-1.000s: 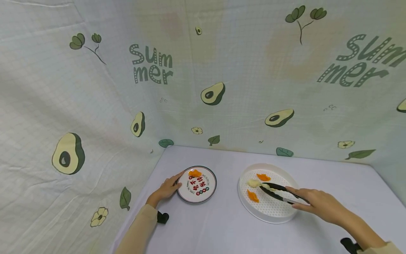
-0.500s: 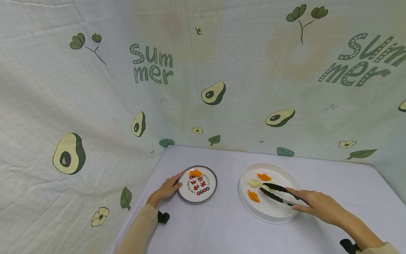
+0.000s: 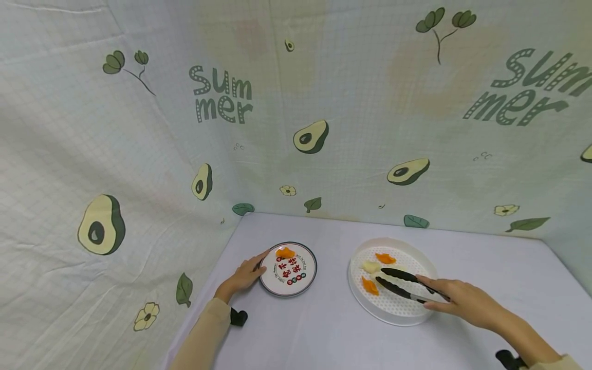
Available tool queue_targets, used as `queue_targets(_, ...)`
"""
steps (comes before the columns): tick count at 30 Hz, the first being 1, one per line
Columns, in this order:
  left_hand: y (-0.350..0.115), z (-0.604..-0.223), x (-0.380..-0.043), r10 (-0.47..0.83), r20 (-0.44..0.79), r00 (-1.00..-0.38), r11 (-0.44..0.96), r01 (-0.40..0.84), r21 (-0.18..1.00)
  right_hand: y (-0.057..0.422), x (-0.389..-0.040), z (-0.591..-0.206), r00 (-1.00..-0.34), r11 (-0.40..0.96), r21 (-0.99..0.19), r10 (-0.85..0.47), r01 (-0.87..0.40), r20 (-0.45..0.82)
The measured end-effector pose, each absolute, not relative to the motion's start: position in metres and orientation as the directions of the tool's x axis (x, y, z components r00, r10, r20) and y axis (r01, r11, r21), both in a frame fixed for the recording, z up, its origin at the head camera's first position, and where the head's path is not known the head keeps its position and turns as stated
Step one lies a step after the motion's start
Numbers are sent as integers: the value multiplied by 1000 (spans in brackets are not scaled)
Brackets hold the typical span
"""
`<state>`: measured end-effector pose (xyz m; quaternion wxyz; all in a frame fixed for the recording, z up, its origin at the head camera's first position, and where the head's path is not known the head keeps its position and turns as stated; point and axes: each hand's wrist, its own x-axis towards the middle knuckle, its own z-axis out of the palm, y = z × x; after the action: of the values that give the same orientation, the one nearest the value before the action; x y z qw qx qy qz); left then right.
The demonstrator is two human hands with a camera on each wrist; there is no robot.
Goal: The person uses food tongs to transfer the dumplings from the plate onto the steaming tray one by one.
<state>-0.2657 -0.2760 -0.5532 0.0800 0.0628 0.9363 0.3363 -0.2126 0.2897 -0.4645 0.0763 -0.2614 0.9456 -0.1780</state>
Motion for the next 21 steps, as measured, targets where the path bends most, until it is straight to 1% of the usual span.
queue_targets(8,-274,-550,-266,162,-116,-980,764,50,644,290,-213,-460,-853,808,-355,-519,-470,-53)
queue_targets(21,-274,-551,-265,154,-132,-979,780,39,625,287,-215,-456,-853,805,-385,-517,-452,-79)
